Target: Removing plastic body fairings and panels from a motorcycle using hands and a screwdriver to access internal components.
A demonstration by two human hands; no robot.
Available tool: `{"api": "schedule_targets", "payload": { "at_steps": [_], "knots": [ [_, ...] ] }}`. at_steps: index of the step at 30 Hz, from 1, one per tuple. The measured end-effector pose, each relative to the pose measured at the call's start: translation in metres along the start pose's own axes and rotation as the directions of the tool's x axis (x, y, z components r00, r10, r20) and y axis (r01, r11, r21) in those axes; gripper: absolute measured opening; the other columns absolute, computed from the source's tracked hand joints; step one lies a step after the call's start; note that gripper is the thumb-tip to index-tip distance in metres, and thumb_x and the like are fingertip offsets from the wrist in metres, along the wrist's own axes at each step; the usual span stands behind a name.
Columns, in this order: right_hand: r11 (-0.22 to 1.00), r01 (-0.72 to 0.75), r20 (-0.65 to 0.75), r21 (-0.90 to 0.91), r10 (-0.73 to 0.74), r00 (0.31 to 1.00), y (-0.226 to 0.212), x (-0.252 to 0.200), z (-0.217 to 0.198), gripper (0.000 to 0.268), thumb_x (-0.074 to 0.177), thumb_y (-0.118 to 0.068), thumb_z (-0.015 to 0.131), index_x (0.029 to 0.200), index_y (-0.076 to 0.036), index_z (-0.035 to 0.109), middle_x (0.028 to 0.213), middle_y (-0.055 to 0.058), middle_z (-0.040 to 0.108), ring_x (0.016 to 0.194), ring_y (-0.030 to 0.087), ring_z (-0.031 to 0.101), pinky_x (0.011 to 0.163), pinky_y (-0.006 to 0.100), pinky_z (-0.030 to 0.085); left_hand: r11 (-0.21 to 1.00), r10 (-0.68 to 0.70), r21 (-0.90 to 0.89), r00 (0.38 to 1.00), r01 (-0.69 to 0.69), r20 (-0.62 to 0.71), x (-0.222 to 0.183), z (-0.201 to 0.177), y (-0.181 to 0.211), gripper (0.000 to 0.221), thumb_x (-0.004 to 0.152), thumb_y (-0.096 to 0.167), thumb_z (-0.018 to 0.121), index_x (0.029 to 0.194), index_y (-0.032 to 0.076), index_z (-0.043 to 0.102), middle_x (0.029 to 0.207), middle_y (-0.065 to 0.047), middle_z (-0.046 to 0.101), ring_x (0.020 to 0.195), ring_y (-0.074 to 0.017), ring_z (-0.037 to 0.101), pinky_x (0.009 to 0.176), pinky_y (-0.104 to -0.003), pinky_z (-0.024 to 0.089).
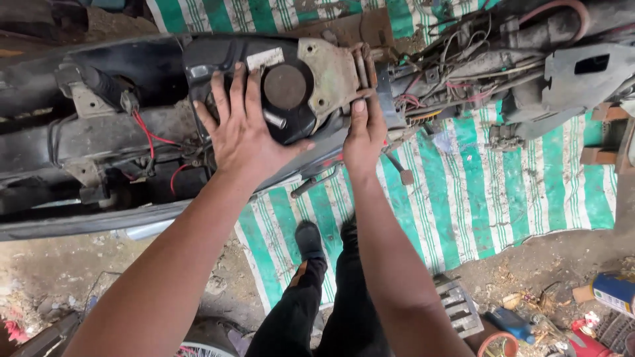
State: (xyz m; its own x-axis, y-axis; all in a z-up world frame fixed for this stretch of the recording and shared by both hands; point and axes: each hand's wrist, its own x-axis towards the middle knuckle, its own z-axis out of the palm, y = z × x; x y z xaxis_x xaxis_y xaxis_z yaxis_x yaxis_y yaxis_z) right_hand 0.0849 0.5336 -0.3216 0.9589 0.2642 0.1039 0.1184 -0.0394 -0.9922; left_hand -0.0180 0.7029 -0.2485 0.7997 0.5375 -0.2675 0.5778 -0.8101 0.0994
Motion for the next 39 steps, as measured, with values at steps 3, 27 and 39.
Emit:
{"api": "schedule_targets", "payload": {
  "at_steps": [3,27,39],
  "knots": [
    [0.996,-0.015,0.017,0.088,0.014,1.000,0.024,-0.005,-0.003,0.044,0.119,-0.049,0.051,0.141,-0.014,0.067,0.128,0.006,0.077,0.114,0.018,0.070,0.092,0.038,0.058,0.999,-0.047,-0.006,0.995,0.047,0.087,-0.003,-0.014,0.010,0.161,0.072,0.099,0.084,0.181,0.014,0.000,0.188,-0.007,-0.008,0.169,-0.0402,-0.012,0.133,-0.076,0.002],
    [0.968,0.226,0.302,0.114,-0.250,0.920,0.038,0.038,-0.067,0.011,0.115,-0.005,0.069,0.123,0.001,0.071,0.143,0.019,0.067,0.139,0.044,0.066,0.115,0.062,0.055,0.923,0.313,0.075,0.624,-0.377,-0.716,-0.025,0.103,-0.010,0.044,0.099,0.048,0.086,0.135,0.027,0.070,0.134,-0.002,0.061,0.124,-0.0322,0.053,0.101,-0.055,0.037],
    [0.933,-0.250,0.485,0.258,0.099,0.869,0.060,0.029,-0.056,0.036,0.121,-0.022,0.059,0.150,0.000,0.061,0.121,0.015,0.072,0.112,0.023,0.069,0.092,0.061,0.069,0.995,0.043,-0.025,0.626,-0.099,-0.778,-0.055,0.098,0.107,0.051,0.118,0.048,0.046,0.147,0.011,0.067,0.135,-0.007,0.063,0.123,-0.0299,0.063,0.098,-0.045,0.045]
  ]
}}
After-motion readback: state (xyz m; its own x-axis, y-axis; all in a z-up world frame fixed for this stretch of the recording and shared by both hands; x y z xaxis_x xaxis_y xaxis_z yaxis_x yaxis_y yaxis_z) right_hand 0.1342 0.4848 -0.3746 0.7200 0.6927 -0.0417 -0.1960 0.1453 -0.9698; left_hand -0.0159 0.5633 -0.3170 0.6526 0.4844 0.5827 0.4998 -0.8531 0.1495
